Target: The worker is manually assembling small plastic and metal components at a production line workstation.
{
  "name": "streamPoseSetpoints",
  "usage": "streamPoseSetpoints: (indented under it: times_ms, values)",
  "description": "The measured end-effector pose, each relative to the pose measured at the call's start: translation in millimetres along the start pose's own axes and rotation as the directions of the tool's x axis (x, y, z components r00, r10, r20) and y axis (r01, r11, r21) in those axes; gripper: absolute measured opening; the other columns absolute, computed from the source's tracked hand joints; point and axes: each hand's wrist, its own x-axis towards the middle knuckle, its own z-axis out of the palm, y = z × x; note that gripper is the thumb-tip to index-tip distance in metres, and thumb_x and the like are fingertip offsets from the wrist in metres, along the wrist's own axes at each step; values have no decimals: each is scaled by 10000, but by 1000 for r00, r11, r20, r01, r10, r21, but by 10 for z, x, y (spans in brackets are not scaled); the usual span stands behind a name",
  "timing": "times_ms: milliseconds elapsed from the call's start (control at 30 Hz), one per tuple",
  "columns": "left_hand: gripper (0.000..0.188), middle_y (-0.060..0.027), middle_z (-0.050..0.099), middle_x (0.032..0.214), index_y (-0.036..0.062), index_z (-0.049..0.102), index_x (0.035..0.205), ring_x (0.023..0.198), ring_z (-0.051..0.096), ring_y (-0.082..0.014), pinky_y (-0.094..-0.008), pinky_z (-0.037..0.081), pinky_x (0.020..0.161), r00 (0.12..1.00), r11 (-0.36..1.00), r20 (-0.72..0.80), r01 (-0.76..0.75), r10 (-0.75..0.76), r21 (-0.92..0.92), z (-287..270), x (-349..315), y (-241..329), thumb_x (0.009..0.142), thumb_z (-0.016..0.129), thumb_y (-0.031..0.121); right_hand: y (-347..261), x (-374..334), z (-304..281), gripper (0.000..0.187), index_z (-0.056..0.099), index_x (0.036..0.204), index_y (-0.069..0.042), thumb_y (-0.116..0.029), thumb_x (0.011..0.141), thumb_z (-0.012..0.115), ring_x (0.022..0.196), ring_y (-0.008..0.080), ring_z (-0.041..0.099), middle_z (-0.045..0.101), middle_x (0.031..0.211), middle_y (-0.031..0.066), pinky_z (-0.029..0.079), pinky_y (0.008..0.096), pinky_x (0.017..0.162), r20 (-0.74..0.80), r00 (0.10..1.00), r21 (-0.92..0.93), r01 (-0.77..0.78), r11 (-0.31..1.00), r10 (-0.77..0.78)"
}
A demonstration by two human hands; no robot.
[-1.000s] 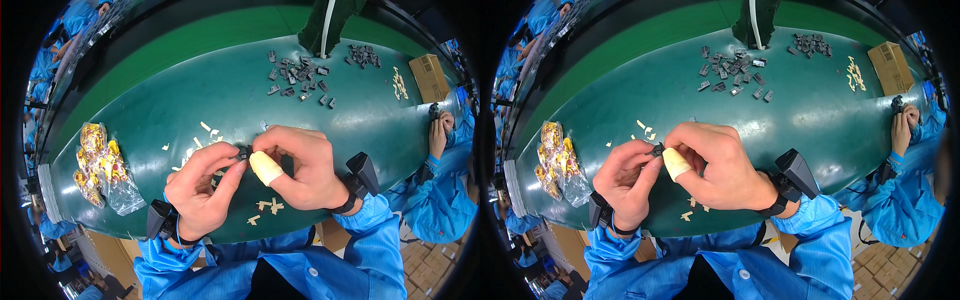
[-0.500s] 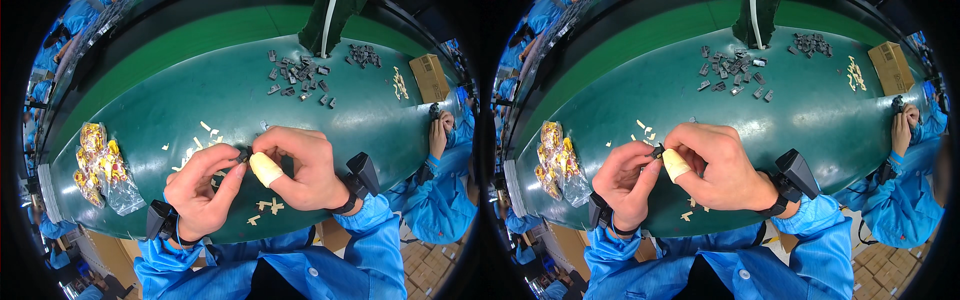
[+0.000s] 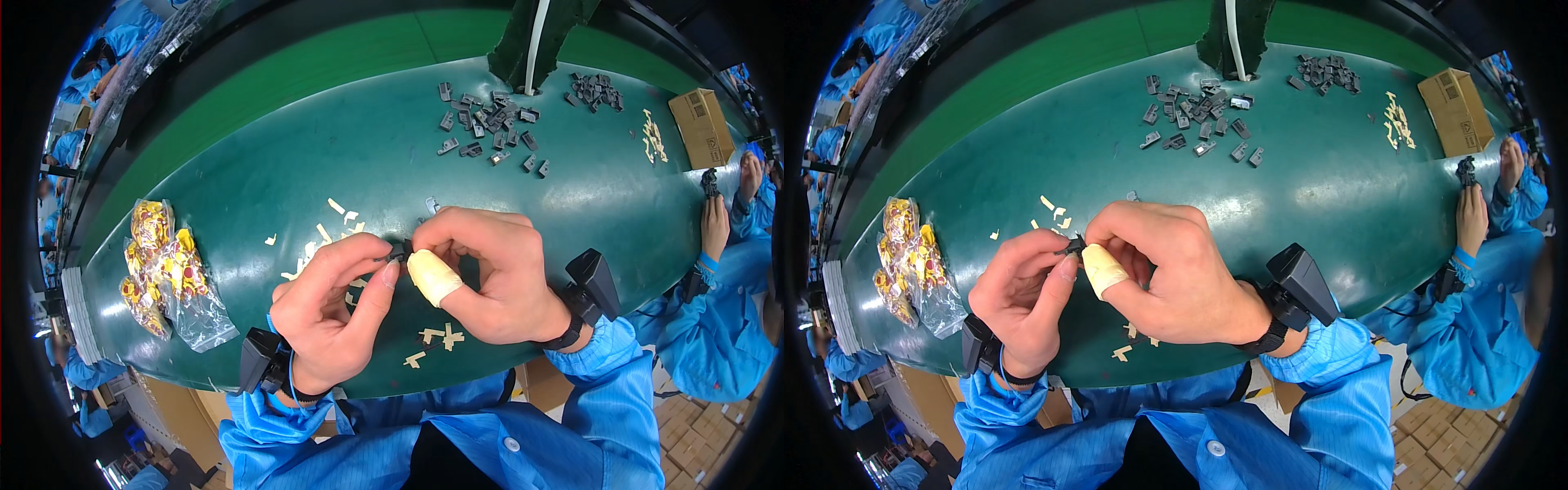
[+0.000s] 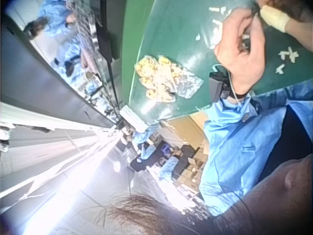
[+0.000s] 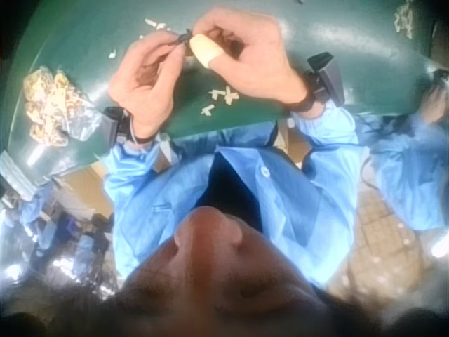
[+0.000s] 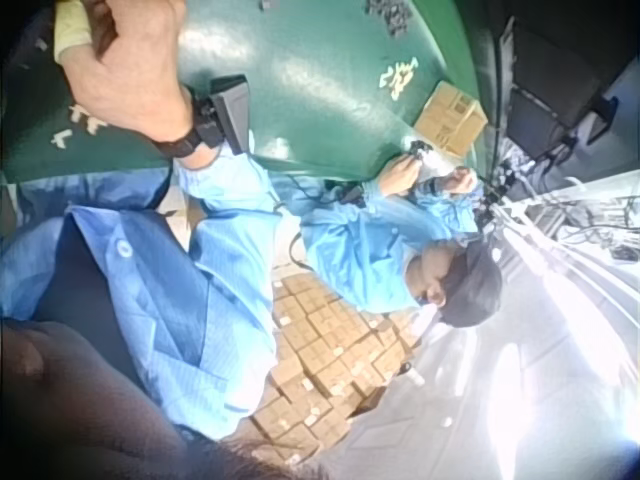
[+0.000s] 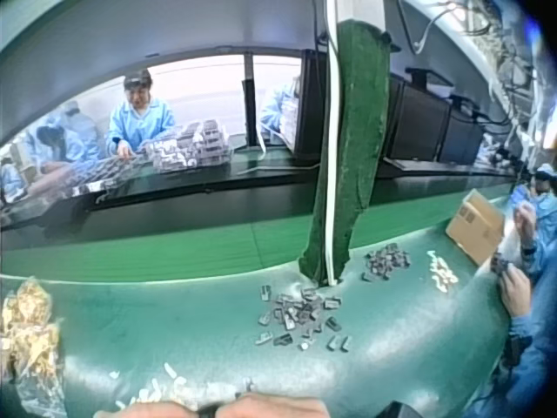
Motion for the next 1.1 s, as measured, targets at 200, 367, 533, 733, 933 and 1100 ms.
streamPoseSetpoints:
  times_ms: [200, 367, 533, 733, 933, 1100]
  values:
    - [234, -138, 708, 943, -111, 650, 1032, 847, 706, -153, -228, 548, 768, 1000, 999, -11, 24, -25, -28, 0, 2, 10, 804, 694, -136, 8, 0, -9, 91, 608, 881, -5, -18, 802, 651, 524, 112, 554, 574, 666, 50, 422, 250, 466, 11, 1000, 8, 7, 1000, -7]
    - [220, -139, 701, 943, -110, 644, 1034, 844, 709, -166, -231, 551, 760, 999, 996, 11, 49, -48, -79, -12, 27, 14, 819, 679, -140, 11, 0, -12, 89, 607, 883, -3, -20, 807, 649, 521, 110, 550, 574, 664, 50, 421, 249, 467, 22, 1000, 35, -16, 999, 16]
    - [174, -148, 697, 924, -108, 634, 1029, 841, 714, -198, -253, 557, 755, 995, 965, 36, 104, -98, -241, -21, 45, 23, 856, 642, -126, 15, -8, -26, 68, 614, 892, 3, -15, 830, 635, 532, 76, 538, 589, 677, 37, 411, 235, 467, 55, 998, 104, -48, 993, 43]
    - [177, -148, 708, 896, -105, 610, 1074, 838, 715, -204, -265, 549, 768, 974, 877, 121, 223, -189, -425, -58, 72, -13, 899, 597, -90, -6, -14, -29, 38, 632, 897, 6, -11, 866, 618, 619, 16, 534, 609, 702, -7, 403, 192, 525, 124, 958, 341, -286, 896, 259]
    - [161, -133, 688, 836, -108, 611, 1010, 762, 694, -199, -282, 543, 726, 969, 910, 60, 246, -240, -334, 6, 64, 66, 866, 628, -38, -22, -1, -47, 40, 630, 893, 10, -20, 876, 610, 627, 14, 533, 634, 733, -2, 398, 185, 535, 157, 943, 379, -332, 864, 294]
    - [160, -163, 700, 890, -120, 613, 1046, 825, 712, -208, -267, 558, 737, 986, 934, 106, 158, -130, -320, -40, 58, 11, 886, 608, -113, -7, -3, -47, 34, 624, 882, 9, -22, 879, 610, 625, 15, 539, 646, 735, 2, 396, 186, 529, 183, 939, 364, -339, 868, 290]
